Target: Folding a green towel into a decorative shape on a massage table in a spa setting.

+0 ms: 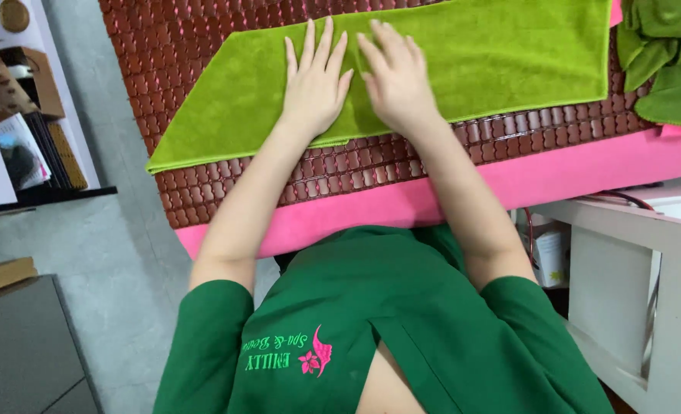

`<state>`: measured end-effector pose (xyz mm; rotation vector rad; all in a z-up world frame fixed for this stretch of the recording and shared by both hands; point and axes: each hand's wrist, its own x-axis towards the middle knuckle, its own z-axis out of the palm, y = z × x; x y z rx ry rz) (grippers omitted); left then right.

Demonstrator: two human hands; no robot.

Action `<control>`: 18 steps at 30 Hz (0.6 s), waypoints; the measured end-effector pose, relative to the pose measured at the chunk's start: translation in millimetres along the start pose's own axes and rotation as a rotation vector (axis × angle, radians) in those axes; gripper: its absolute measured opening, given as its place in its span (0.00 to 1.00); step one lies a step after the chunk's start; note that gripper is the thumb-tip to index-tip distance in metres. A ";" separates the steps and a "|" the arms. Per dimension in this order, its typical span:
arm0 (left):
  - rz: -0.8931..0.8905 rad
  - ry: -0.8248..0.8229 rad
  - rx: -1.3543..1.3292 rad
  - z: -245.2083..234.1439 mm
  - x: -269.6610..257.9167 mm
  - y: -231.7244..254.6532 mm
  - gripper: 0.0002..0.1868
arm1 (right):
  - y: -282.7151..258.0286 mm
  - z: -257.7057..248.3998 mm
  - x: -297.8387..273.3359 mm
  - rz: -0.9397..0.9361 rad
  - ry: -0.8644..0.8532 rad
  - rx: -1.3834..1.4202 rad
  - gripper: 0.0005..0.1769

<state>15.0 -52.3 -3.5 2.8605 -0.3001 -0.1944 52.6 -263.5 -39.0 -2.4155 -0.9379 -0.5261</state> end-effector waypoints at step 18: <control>0.034 0.080 0.024 10.9 -5.8 -12.3 0.35 | 174.3 -109.6 -46.6 0.629 -0.286 -0.248 0.30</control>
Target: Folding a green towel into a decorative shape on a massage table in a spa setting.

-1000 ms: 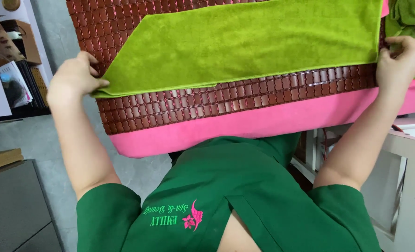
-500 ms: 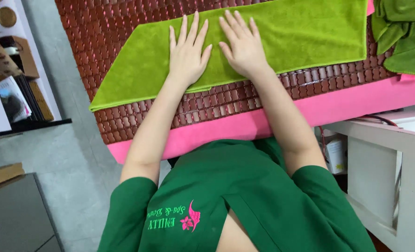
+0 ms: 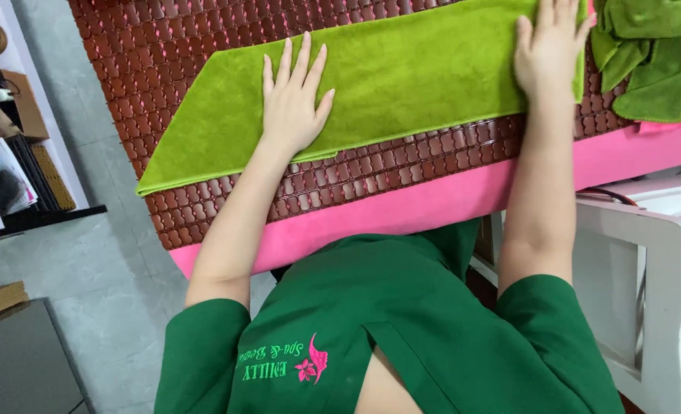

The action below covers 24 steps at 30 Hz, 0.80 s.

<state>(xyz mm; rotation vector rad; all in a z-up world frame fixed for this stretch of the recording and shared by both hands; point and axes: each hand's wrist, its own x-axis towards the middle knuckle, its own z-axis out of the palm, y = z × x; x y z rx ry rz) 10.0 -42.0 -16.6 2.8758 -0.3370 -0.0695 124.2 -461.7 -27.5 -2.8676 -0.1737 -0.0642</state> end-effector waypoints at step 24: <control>0.292 0.356 -0.460 0.3 -60.7 -34.7 0.20 | 30.3 6.6 -9.1 -0.326 0.457 0.089 0.20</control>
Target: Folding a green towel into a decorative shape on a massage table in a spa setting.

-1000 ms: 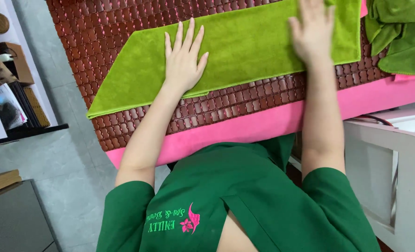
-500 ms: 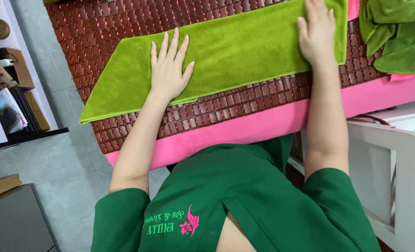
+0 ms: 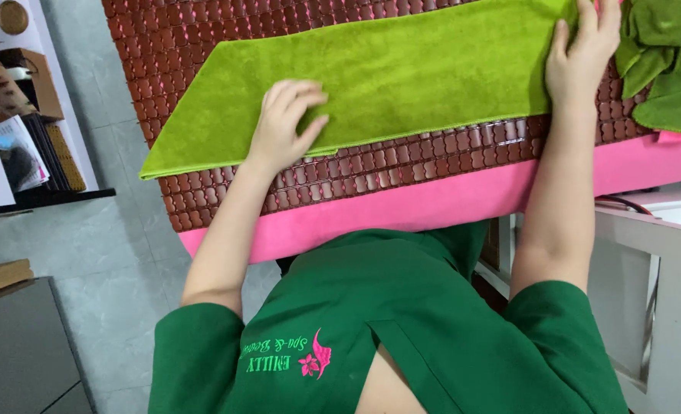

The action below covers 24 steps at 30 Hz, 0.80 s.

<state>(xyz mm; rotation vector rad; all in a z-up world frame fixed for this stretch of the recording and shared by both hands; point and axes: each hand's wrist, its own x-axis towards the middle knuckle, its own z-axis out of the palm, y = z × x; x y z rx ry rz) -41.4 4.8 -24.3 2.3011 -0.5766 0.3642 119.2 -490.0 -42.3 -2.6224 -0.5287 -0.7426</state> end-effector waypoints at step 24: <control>0.121 -0.096 0.053 -57.9 -50.0 26.7 0.04 | -79.5 -55.1 -66.8 0.095 -0.442 0.317 0.07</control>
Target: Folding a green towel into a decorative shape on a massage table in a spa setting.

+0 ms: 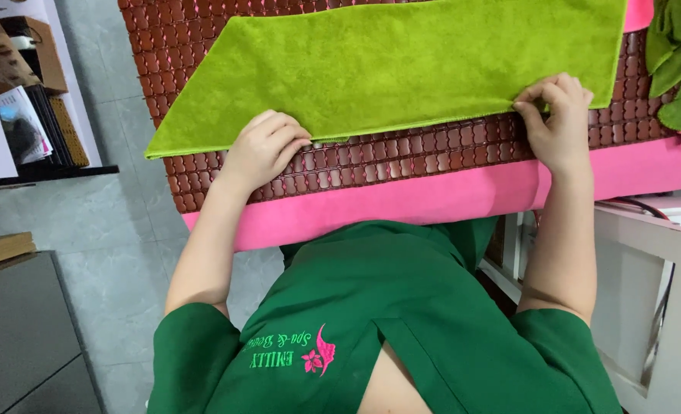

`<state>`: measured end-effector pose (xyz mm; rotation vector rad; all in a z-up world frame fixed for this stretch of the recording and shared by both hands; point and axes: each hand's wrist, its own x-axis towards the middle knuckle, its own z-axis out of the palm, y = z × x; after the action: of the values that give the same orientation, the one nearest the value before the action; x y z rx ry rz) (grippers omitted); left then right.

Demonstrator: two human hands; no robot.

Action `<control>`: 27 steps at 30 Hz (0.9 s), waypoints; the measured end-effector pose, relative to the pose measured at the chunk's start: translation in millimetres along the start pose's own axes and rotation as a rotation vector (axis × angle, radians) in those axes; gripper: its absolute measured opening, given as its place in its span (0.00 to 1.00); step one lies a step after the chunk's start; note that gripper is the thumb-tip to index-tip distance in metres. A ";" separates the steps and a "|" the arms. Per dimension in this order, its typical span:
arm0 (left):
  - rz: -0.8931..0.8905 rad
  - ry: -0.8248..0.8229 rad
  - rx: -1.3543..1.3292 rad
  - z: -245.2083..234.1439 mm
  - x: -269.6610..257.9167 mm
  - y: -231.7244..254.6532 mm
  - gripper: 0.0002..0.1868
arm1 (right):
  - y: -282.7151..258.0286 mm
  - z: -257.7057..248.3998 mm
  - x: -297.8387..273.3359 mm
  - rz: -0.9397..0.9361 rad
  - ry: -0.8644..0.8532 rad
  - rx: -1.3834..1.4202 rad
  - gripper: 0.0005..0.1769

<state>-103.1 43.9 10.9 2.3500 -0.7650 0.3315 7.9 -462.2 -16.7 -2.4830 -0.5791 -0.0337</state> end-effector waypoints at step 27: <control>-0.639 -0.216 0.377 58.5 93.7 -41.5 0.36 | -46.9 38.9 119.5 0.163 -0.203 -0.294 0.36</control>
<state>-1.0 -8.8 -15.9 2.8617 -0.0042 -0.0670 92.7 -358.9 -5.8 -2.8346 -0.4801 0.2141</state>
